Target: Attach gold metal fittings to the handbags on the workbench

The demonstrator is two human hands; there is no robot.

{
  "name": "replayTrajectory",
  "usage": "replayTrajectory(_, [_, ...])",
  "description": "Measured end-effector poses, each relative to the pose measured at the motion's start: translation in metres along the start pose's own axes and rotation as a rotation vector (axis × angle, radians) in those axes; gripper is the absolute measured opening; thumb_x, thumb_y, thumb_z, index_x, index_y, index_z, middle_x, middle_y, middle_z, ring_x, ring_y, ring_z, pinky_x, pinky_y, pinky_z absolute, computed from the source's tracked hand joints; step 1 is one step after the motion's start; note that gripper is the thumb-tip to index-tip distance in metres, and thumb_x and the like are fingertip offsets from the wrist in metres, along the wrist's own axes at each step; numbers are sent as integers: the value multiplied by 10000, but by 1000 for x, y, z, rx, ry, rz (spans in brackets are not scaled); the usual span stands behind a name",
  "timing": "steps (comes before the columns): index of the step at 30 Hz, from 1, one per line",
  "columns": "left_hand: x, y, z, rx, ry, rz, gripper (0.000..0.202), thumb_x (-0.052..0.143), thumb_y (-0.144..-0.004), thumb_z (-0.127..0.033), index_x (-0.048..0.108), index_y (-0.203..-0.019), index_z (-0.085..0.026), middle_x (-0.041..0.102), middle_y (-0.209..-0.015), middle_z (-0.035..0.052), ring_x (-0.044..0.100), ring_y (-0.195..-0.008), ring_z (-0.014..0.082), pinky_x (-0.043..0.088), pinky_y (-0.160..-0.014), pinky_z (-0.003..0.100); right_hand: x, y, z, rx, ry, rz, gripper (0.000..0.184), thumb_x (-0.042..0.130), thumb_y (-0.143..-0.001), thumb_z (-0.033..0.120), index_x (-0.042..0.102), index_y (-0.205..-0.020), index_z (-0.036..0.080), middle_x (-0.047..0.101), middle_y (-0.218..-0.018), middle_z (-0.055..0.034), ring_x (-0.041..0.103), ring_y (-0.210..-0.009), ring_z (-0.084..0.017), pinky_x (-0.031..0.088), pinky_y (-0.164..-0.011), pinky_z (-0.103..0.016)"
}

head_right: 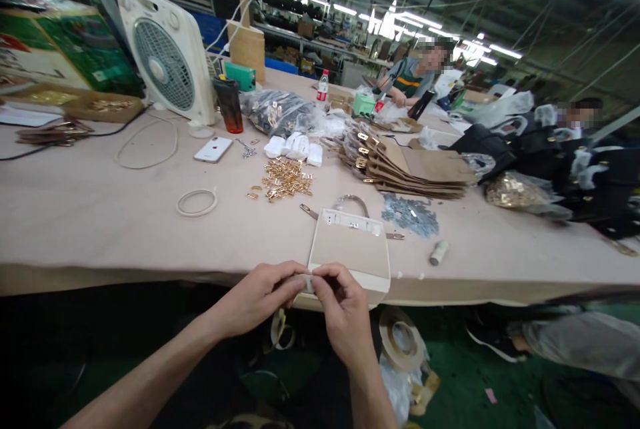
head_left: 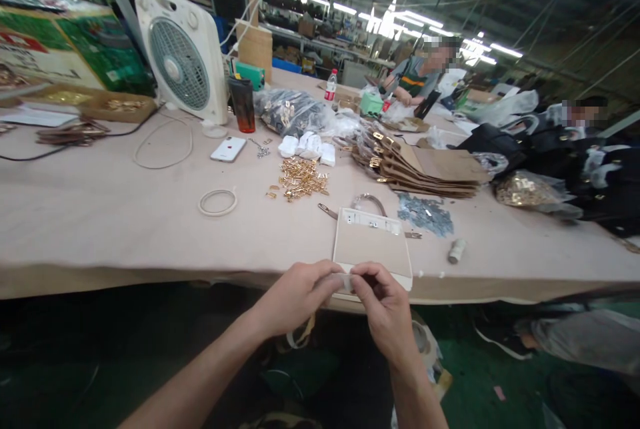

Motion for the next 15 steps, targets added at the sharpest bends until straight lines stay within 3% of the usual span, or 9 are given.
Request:
replayTrajectory(2, [2, -2, -2, -9, 2, 14, 289, 489, -1020, -362, 732, -1073, -215, 641, -683, -45, 580, -653, 129, 426, -652, 209, -5, 2, -7, 45, -24, 5, 173, 701, -959, 399, 697, -1037, 245, 706, -929, -32, 670, -850, -188, 561, -759, -293])
replayTrajectory(4, [3, -4, -3, -10, -13, 21, 291, 492, -1014, -357, 740, -1006, -206, 631, -660, -43, 568, -640, 129, 419, -640, 208, -11, 2, -13, 65, -35, 11, 246, 718, -948, 400, 690, -1142, 253, 722, -1022, -55, 691, -925, -206, 577, -818, -320])
replayTrajectory(8, [0, -8, -2, -27, -71, 8, 293, 491, -1009, -340, 739, -938, -200, 628, -659, -34, 563, -638, 133, 406, -634, 212, -30, -3, -9, -20, 3, -3, 407, 753, -925, 368, 637, -1308, 290, 682, -1226, -89, 677, -1072, -235, 564, -948, -384])
replayTrajectory(11, [2, -10, -4, -23, -132, 43, 297, 486, -1014, -334, 740, -937, -202, 647, -700, -23, 583, -671, 142, 408, -660, 221, -36, -6, 9, -118, 116, 60, 380, 748, -931, 341, 655, -1296, 292, 680, -1223, -87, 671, -1054, -235, 562, -934, -386])
replayTrajectory(15, [8, -11, -8, 28, -173, 98, 342, 452, -1042, -354, 727, -900, -209, 694, -798, -4, 616, -752, 156, 422, -705, 230, -29, -7, 32, -218, 285, 190, 241, 745, -939, 295, 720, -1178, 263, 726, -1105, -60, 676, -985, -206, 548, -896, -337])
Point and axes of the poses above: each hand's wrist, its own y-axis away from the middle knuckle, its own x-axis out of the palm, z = x × y, the point moved 5 cm from there along -y, towards the middle knuckle
